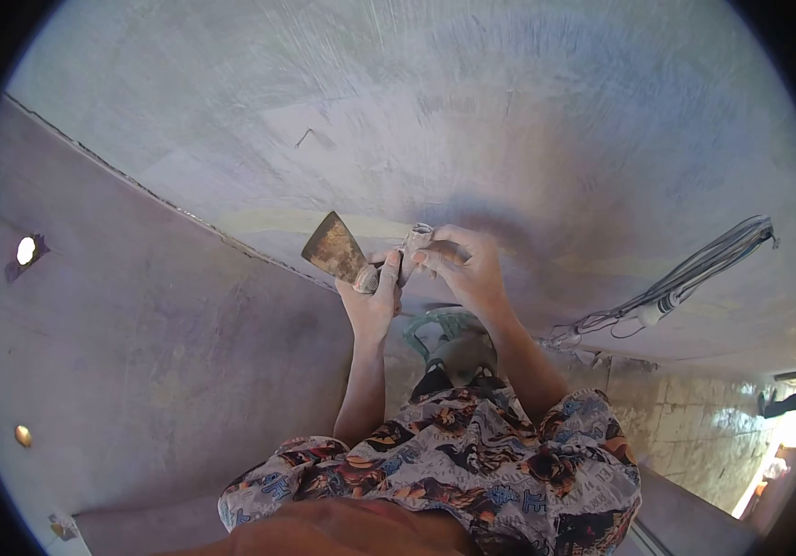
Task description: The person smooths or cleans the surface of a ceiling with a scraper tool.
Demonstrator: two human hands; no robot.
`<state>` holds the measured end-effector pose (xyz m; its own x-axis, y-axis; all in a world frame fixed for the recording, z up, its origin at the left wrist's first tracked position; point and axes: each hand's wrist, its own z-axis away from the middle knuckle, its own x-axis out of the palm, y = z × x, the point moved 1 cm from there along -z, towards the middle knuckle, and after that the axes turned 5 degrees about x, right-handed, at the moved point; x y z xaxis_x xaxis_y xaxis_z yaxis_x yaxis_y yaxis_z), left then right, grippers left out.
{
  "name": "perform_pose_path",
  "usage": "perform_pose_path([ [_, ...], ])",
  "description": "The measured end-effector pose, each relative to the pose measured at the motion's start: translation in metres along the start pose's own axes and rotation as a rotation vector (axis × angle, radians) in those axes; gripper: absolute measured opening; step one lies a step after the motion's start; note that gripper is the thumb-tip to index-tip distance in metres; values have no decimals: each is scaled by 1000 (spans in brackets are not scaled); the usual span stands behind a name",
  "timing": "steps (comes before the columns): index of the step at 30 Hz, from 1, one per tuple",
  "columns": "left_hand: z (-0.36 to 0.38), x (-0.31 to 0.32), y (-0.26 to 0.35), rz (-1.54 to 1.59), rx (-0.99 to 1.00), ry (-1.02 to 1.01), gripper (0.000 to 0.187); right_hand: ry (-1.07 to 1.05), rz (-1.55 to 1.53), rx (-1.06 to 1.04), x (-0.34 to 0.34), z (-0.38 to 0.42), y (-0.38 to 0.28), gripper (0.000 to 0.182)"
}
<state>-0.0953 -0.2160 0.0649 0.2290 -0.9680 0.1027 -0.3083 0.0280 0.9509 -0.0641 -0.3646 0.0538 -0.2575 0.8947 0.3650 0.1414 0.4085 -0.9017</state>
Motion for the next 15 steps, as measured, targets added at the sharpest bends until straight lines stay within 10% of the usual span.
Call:
perform_pose_path([
  [15,-1,5,-11,-250,241,-162,25,167,-121,-13,2,11,9,11],
])
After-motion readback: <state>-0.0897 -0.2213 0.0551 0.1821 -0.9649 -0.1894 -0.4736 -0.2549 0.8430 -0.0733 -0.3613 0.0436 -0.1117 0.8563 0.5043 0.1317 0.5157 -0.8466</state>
